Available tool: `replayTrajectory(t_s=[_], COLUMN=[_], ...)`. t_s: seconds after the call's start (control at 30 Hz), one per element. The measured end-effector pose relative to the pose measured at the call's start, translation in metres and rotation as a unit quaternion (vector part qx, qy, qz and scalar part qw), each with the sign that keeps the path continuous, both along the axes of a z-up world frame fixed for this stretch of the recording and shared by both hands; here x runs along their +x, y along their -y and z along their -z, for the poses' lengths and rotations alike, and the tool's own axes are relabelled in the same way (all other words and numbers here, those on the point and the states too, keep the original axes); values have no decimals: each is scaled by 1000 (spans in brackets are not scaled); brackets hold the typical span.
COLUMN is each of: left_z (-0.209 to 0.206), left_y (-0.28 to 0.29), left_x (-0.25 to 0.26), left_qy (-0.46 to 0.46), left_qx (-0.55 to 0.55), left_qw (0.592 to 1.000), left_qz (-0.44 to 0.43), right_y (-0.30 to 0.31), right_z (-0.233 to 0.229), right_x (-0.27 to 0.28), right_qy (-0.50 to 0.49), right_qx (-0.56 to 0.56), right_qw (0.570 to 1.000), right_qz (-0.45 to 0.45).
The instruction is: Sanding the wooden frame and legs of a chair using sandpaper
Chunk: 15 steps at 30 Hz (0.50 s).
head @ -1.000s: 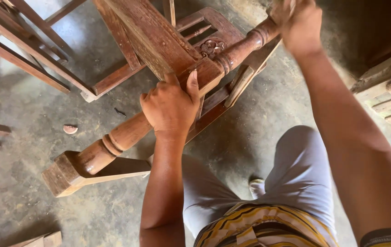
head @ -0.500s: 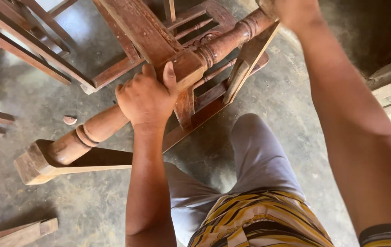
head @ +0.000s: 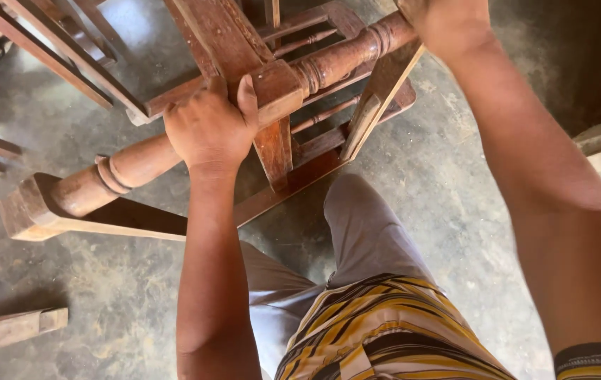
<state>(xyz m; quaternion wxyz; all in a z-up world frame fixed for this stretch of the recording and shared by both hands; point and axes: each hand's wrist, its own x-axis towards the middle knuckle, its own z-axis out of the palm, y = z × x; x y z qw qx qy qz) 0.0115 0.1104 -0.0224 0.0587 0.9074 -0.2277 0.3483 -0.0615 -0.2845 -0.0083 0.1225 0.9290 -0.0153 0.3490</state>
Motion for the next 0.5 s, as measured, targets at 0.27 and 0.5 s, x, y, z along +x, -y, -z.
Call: replayTrajectory(t_s=[0.27, 0.5], left_z=[-1, 1], left_y=[0, -1], left_x=[0, 1], left_qy=[-8, -36], left_qx=[0, 15], left_qw=[1000, 999], left_qz=[4, -14], right_y=[-22, -39], right_z=[-30, 1], right_x=[-28, -26], right_qy=[-6, -42], right_qx=[-381, -180], right_qw=[925, 983], right_qz=[-2, -9])
